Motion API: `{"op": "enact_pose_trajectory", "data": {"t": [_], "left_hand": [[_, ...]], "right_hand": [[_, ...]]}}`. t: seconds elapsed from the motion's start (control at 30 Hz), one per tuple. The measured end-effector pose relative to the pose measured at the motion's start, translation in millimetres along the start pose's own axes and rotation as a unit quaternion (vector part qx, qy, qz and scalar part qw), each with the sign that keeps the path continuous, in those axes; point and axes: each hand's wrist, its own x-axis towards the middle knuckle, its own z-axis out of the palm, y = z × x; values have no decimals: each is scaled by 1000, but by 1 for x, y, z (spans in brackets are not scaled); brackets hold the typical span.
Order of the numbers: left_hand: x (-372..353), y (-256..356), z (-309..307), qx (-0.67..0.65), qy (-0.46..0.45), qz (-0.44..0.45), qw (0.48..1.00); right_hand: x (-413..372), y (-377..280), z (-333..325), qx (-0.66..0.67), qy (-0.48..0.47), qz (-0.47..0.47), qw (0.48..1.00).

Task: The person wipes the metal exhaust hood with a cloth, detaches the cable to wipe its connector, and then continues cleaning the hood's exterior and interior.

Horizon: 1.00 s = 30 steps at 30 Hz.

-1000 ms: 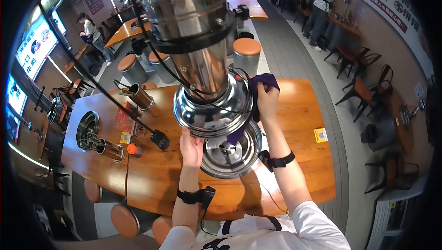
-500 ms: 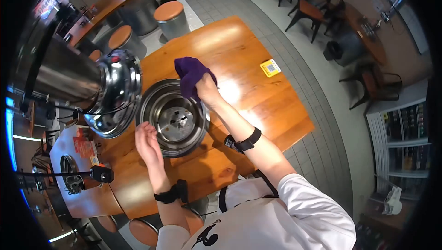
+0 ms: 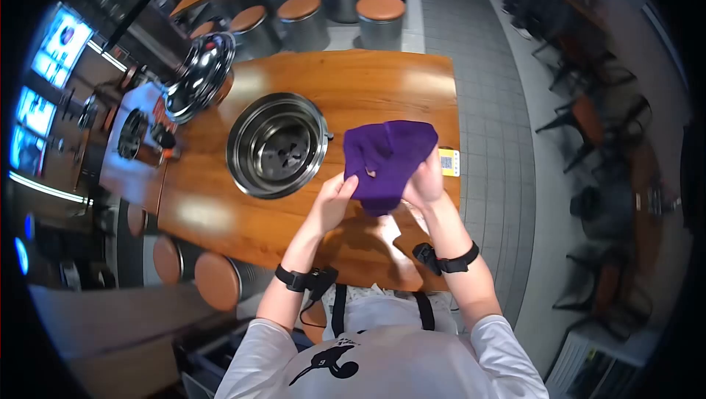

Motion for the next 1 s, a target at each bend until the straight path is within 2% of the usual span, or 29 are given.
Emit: {"op": "enact_pose_trajectory", "data": {"t": [0.03,0.1,0.13,0.2,0.23,0.3,0.37,0.43,0.47,0.5,0.57,0.6,0.63,0.7,0.73,0.77,0.83,0.87,0.9,0.97,1.0], "left_hand": [[-4,7,8,3,17,-2,1000],[-10,17,20,-28,147,-107,983],[-5,20,32,-81,215,-6,973],[-8,25,37,-88,204,-2,975],[-8,25,36,-87,186,15,978],[-10,37,38,-108,182,6,977],[-6,39,35,-132,175,0,976],[-1,38,33,-48,123,41,990],[0,42,34,-55,102,31,993],[1,38,35,-58,104,32,992],[5,26,39,21,54,32,998],[9,24,46,-14,68,-13,997],[4,17,58,68,51,21,996],[-4,9,88,33,27,-21,999],[-9,7,101,43,-23,-31,998],[-13,5,117,37,-20,-36,998],[-11,1,146,40,59,-18,997],[-16,-11,144,19,71,-53,996],[-18,-22,145,14,120,-49,991],[-26,-31,149,-13,242,-60,968],[-31,-29,152,-6,266,-62,962]], "right_hand": [[-3,-15,-6,32,-124,13,992],[-22,-30,-10,-78,81,8,994],[-30,-36,-16,-75,78,19,994],[-44,-44,-34,5,12,128,992],[-52,-45,-48,7,10,132,991],[-73,-44,-71,5,-24,247,969],[-82,-54,-62,20,-32,208,977],[-89,-64,-60,35,25,91,995],[-91,-69,-59,97,22,78,992],[-92,-72,-61,94,22,80,992],[-96,-82,-69,142,69,9,987],[-95,-89,-74,132,66,10,989],[-96,-96,-78,130,66,12,989],[-106,-106,-85,25,46,-45,998],[-113,-112,-102,39,67,-44,996],[-119,-123,-112,38,72,-38,996],[-111,-152,-127,12,109,-19,994],[-109,-164,-129,28,107,1,994],[-103,-182,-130,26,94,27,995],[-78,-204,-126,-113,113,60,985],[-65,-211,-131,23,1,81,996]]}}
